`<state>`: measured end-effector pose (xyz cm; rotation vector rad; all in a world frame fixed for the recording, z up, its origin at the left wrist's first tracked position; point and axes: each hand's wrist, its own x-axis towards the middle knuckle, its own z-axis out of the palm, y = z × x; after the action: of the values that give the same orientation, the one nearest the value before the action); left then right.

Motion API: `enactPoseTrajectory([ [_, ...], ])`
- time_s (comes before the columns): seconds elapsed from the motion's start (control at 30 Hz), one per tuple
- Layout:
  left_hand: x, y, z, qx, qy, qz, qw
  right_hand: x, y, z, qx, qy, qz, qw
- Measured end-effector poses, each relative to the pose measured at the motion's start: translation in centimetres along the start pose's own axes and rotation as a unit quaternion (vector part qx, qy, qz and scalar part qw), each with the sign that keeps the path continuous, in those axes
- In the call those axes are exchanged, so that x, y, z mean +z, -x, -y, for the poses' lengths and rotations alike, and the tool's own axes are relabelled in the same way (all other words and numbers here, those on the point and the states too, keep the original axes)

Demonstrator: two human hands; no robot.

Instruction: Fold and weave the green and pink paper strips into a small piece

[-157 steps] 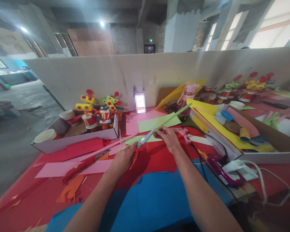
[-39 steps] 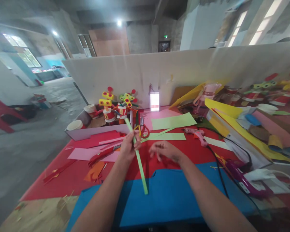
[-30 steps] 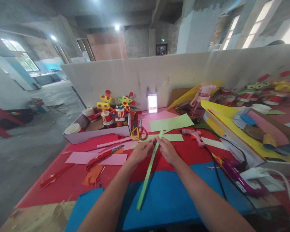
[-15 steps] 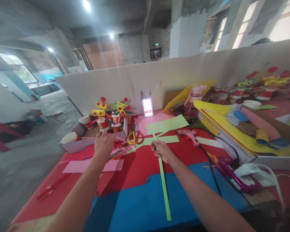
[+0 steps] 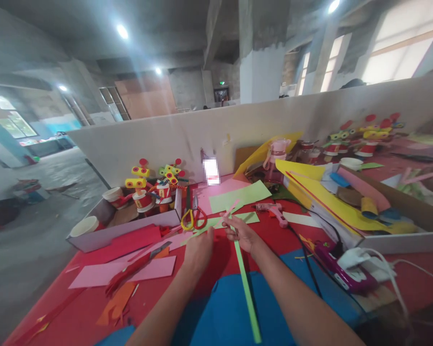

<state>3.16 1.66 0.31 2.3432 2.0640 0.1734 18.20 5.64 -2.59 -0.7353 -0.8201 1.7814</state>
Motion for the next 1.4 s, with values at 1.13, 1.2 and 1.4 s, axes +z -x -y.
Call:
enactPoseTrajectory([
  [1.13,2.8,-0.5,2.8,-0.018,0.726,0.114,0.678,-1.2,-0.6,-0.2,-0.125,0.528,-0.002,0.840],
  [1.2,2.9,-0.5,3.0,-0.003,0.725,0.117,0.679,-1.8,-0.4,1.2,-0.176,0.580,-0.037,0.795],
  [1.4,2.9,-0.4,2.9,0.016,0.719,0.133,0.682,-6.4,2.1,6.8,-0.139,0.746,-0.260,0.597],
])
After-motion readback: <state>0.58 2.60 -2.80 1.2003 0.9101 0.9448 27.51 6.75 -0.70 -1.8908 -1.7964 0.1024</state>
